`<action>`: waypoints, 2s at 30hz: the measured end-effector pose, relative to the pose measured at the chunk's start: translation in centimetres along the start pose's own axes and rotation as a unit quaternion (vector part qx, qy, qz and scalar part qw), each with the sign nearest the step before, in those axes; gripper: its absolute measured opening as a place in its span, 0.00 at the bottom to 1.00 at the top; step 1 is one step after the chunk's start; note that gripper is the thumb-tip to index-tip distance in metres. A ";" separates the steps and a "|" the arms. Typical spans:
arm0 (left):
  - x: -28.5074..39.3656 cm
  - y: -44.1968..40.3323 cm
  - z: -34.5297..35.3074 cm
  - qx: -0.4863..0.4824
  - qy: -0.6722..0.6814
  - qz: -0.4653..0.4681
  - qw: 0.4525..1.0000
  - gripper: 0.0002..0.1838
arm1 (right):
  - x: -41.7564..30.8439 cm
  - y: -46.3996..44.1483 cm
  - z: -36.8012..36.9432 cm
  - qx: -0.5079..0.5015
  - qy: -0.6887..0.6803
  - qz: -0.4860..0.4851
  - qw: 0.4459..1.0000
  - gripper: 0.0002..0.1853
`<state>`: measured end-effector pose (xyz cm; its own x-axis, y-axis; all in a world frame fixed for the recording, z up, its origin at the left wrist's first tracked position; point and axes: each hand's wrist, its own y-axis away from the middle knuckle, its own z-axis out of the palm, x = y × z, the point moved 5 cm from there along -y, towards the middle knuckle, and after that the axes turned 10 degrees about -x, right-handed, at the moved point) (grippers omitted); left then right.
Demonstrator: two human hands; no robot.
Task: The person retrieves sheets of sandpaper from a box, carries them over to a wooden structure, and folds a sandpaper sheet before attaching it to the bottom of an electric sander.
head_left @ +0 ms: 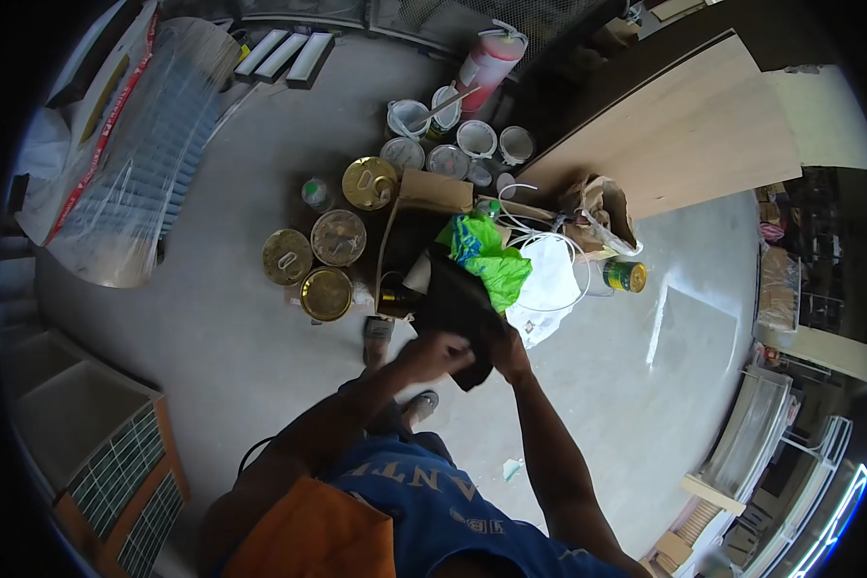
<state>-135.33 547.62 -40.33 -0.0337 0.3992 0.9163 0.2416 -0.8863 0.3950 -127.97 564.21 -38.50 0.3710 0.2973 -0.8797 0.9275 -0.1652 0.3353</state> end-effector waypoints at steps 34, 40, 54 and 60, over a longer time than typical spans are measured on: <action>-8.8 -15.4 -17.3 0.206 -0.135 -0.017 0.969 0.24 | -11.0 13.9 -5.6 -0.013 0.362 0.082 0.928 0.36; -5.4 -13.9 -14.2 0.012 -0.104 -0.248 0.963 0.37 | -14.3 15.8 -6.9 0.005 0.401 0.067 0.914 0.35; -2.0 -7.1 -4.3 0.042 0.014 0.085 0.995 0.29 | -12.4 17.0 -7.1 -0.096 0.387 -0.041 0.916 0.37; 0.9 8.5 1.4 0.193 -0.158 0.011 0.968 0.26 | -13.3 14.6 -6.0 -0.189 0.397 -0.229 0.868 0.32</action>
<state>-131.94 540.72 -36.27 0.2595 0.4871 0.8339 0.5852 -0.7662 0.2654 -119.05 563.46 -19.89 -0.2647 0.8307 -0.4898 0.8794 0.4163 0.2309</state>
